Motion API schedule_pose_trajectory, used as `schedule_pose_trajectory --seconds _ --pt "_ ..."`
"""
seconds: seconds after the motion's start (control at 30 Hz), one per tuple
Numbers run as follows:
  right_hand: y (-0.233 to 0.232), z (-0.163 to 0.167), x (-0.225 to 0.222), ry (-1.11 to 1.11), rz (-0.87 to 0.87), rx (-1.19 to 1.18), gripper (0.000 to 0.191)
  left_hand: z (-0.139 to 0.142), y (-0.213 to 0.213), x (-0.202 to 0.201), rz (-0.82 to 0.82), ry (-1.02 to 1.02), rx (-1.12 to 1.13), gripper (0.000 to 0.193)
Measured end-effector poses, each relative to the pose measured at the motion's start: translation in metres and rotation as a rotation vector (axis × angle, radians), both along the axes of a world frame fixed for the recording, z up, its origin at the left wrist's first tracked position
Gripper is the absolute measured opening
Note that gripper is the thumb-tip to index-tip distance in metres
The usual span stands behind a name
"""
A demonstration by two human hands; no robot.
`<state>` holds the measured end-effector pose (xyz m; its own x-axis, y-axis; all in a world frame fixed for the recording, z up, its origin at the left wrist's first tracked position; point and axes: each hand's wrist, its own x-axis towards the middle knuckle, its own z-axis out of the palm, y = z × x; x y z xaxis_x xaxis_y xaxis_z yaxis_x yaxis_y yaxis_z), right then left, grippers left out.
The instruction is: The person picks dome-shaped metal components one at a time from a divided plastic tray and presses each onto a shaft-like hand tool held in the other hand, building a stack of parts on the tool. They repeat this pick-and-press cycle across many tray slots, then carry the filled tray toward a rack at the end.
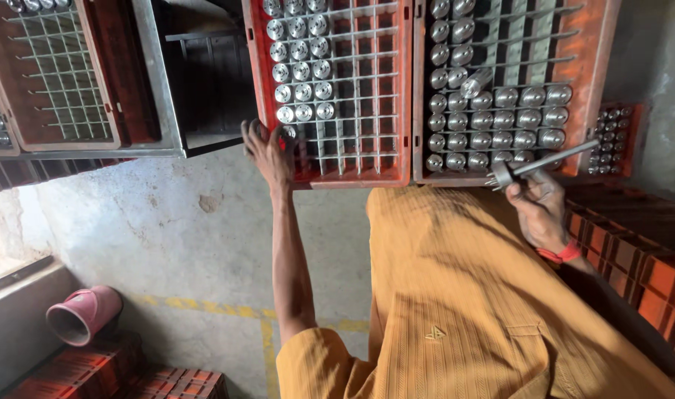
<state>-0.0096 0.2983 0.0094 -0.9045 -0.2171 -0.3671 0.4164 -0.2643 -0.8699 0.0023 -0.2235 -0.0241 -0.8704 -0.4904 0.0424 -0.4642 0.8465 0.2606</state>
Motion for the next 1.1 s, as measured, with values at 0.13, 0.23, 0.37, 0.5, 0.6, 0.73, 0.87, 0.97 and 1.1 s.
schedule_pose_trajectory --seconds 0.13,0.23,0.37,0.5,0.6,0.73,0.87,0.97,1.1 --pt "0.005 0.002 0.002 -0.036 0.02 0.091 0.035 0.051 0.013 0.039 0.033 0.435 0.273 0.041" --pt "0.006 -0.001 0.004 -0.04 0.034 0.097 0.037 0.061 0.05 0.048 0.098 0.749 0.832 0.043" --pt "-0.008 -0.001 -0.005 -0.046 0.063 0.047 0.043 0.028 0.152 0.012 0.454 0.585 1.616 0.026" --pt "-0.013 0.029 -0.024 0.021 0.226 0.164 0.044 0.039 0.262 0.001 0.034 0.229 1.216 0.027" --pt "-0.011 0.054 -0.038 0.072 0.238 0.096 0.046 0.074 0.318 -0.004 -0.112 0.108 1.001 0.032" --pt "0.013 0.071 -0.036 0.188 0.223 0.162 0.041 0.11 0.354 -0.018 -0.14 -0.17 0.972 0.028" --pt "0.047 0.061 -0.037 0.35 0.311 0.202 0.042 0.11 0.371 -0.031 -0.343 -0.205 1.027 0.043" --pt "0.068 0.045 -0.038 0.319 0.368 0.21 0.044 0.09 0.383 -0.027 -0.448 -0.218 1.022 0.044" --pt "0.086 0.023 -0.049 0.236 0.206 0.228 0.046 0.051 0.382 -0.031 -0.484 -0.187 0.969 0.058"
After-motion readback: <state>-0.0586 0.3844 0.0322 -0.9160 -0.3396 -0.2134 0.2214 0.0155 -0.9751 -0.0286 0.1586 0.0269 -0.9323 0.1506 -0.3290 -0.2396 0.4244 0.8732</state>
